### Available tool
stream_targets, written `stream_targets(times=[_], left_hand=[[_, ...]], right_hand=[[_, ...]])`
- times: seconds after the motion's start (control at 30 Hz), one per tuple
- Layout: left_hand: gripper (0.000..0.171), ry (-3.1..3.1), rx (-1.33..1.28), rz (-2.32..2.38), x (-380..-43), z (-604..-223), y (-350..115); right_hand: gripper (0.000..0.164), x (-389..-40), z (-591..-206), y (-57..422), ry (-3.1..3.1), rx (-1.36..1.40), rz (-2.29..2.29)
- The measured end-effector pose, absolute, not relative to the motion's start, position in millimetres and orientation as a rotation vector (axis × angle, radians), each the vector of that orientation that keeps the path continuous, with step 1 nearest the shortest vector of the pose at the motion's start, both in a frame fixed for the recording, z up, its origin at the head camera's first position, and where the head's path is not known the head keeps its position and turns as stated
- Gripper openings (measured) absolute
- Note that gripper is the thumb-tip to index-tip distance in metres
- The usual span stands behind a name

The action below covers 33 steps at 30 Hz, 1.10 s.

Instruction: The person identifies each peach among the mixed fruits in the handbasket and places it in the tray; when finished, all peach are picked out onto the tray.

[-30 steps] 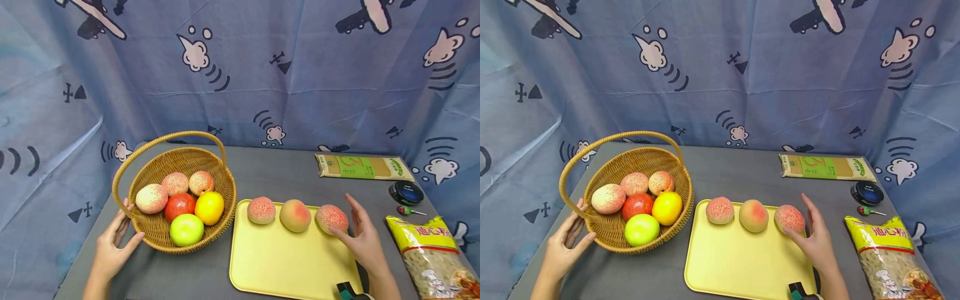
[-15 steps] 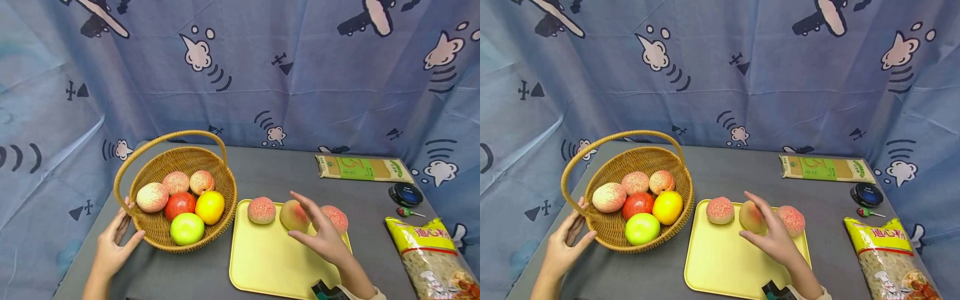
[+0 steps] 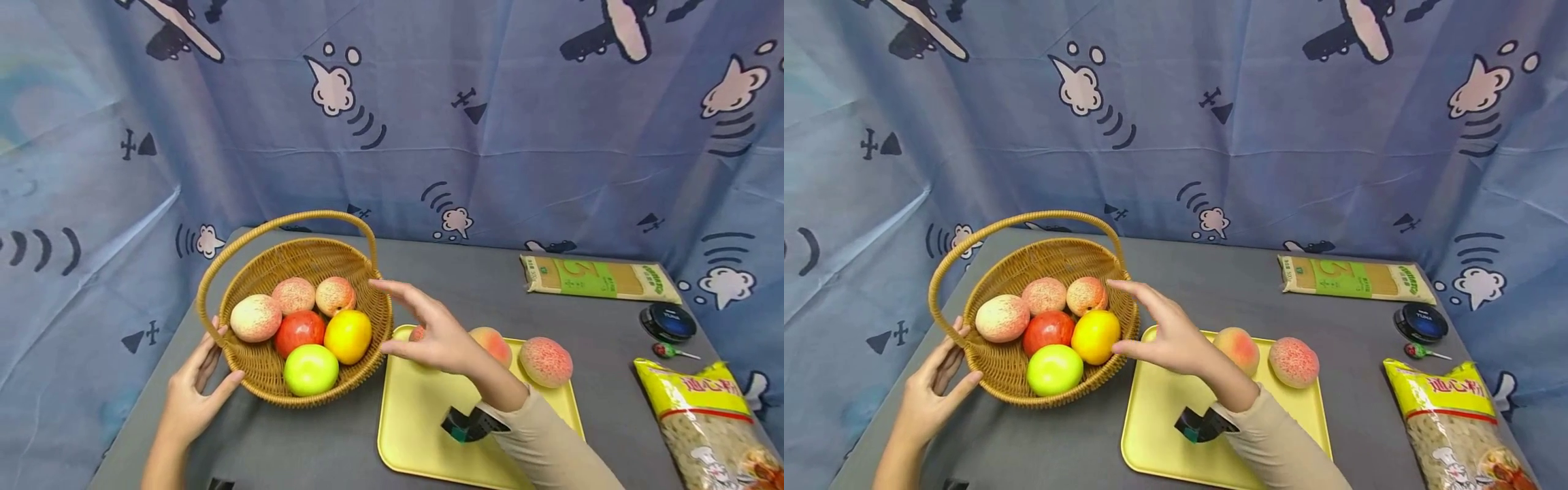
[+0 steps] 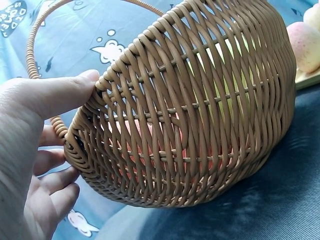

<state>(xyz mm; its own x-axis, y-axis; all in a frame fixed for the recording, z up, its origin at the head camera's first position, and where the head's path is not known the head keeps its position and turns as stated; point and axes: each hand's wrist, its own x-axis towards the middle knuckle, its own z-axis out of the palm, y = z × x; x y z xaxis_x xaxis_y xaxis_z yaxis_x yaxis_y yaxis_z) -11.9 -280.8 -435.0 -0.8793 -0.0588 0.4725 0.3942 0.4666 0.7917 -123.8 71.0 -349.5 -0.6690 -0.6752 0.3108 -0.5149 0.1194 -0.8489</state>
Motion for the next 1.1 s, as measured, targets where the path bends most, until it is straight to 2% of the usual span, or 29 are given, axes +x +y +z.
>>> stream_targets(times=[0.33, 0.6, 1.1], left_hand=[[0.074, -2.293, -0.273, -1.39, -14, -433, -281], [0.074, -2.289, -0.274, -1.398, -15, -433, -282], [0.074, -2.221, -0.322, -1.433, -14, -431, -280]], right_hand=[[0.064, -171, -331, -13, 1.996, -1.259, -1.542], [0.066, -191, -337, -66, 1.953, -1.315, -1.264], [0.071, -201, -367, -112, 1.916, -1.299, -0.853]])
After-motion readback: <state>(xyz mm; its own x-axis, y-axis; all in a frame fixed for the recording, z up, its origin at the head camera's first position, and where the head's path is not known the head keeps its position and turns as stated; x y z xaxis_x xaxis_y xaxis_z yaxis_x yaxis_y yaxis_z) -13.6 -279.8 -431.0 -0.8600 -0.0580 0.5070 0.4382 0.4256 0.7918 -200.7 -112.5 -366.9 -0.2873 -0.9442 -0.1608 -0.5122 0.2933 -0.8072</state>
